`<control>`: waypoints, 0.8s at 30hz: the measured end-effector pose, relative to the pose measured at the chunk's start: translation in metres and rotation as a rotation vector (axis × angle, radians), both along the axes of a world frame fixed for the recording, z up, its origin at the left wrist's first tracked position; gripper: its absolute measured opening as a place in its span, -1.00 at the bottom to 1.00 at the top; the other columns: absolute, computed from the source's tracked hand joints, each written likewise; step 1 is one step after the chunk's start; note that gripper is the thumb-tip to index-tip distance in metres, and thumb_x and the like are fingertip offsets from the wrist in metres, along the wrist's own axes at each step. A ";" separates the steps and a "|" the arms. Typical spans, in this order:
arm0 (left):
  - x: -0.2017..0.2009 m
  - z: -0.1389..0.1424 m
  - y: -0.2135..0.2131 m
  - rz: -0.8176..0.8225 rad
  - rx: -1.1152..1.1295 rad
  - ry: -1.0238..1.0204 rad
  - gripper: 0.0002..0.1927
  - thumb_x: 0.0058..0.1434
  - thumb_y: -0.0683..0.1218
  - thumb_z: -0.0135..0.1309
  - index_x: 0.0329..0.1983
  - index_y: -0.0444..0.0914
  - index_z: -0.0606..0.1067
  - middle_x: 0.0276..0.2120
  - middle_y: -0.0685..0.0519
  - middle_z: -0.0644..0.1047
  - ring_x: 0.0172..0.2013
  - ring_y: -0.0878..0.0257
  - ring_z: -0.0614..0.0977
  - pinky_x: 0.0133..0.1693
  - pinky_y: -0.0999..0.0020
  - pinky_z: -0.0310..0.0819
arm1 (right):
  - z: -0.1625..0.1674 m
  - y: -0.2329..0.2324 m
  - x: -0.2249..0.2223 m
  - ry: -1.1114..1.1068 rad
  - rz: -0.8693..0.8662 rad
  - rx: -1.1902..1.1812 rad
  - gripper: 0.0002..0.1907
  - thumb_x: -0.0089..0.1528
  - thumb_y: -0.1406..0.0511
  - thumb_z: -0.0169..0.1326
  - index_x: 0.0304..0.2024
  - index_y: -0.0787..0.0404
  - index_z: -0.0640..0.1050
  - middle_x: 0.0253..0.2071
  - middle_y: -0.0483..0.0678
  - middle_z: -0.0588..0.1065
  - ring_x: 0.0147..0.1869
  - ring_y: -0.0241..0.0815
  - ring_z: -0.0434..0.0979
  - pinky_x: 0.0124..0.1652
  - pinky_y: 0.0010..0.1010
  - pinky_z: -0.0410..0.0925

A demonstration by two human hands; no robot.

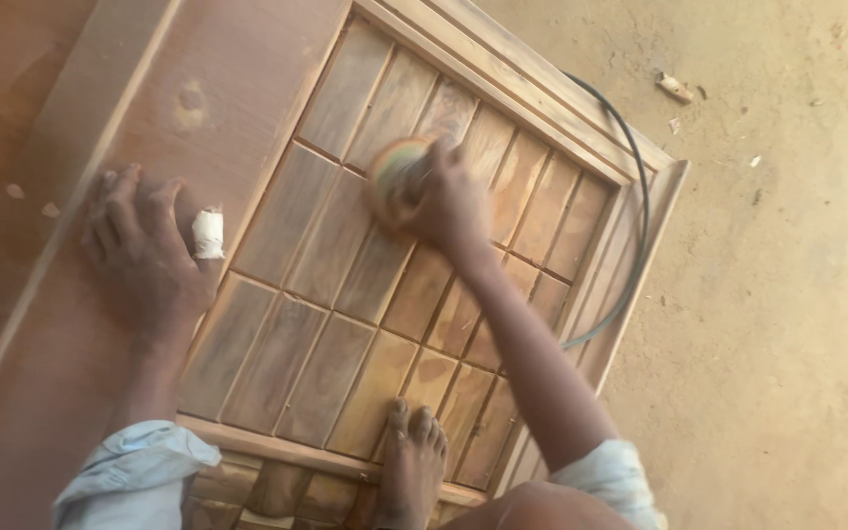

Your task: The person uses an orbital sander to smooth the surface of a wooden door laid flat on the floor. They move the sander across the panels and frame while stabilizing the door with their left hand.

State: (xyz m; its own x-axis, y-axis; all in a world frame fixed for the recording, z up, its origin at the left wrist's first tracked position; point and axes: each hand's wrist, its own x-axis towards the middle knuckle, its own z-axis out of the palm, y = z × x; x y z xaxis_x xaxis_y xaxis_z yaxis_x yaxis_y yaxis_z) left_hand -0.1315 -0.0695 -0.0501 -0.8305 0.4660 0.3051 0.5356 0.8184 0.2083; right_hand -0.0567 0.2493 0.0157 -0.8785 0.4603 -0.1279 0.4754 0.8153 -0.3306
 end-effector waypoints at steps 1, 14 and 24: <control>0.000 0.000 0.001 0.004 -0.002 -0.002 -0.62 0.57 0.15 -0.03 0.23 -0.19 0.39 0.38 -0.19 0.33 0.46 -0.18 0.28 0.37 -0.13 0.17 | 0.001 0.018 -0.009 0.023 -0.034 0.026 -0.28 0.15 0.08 0.28 0.16 0.37 0.32 -0.08 0.38 0.43 -0.22 0.35 0.62 -0.30 0.03 0.52; -0.005 0.002 0.006 0.026 0.000 -0.030 -0.61 0.58 0.17 0.02 0.25 -0.17 0.41 0.37 -0.17 0.33 0.44 -0.17 0.29 0.40 -0.18 0.17 | -0.001 0.076 -0.038 0.057 -0.185 0.070 -0.46 0.21 0.12 0.23 0.03 0.32 0.34 -0.03 0.31 0.39 -0.12 0.23 0.60 -0.17 -0.05 0.54; -0.014 -0.005 0.001 0.039 0.099 -0.099 -0.59 0.43 0.06 0.16 0.26 -0.17 0.44 0.21 -0.24 0.38 0.26 -0.24 0.35 0.27 -0.19 0.18 | -0.012 0.047 0.056 0.030 -0.009 0.151 -0.49 0.31 0.14 0.28 0.05 0.29 0.34 -0.01 0.19 0.40 -0.07 0.11 0.58 -0.19 -0.04 0.50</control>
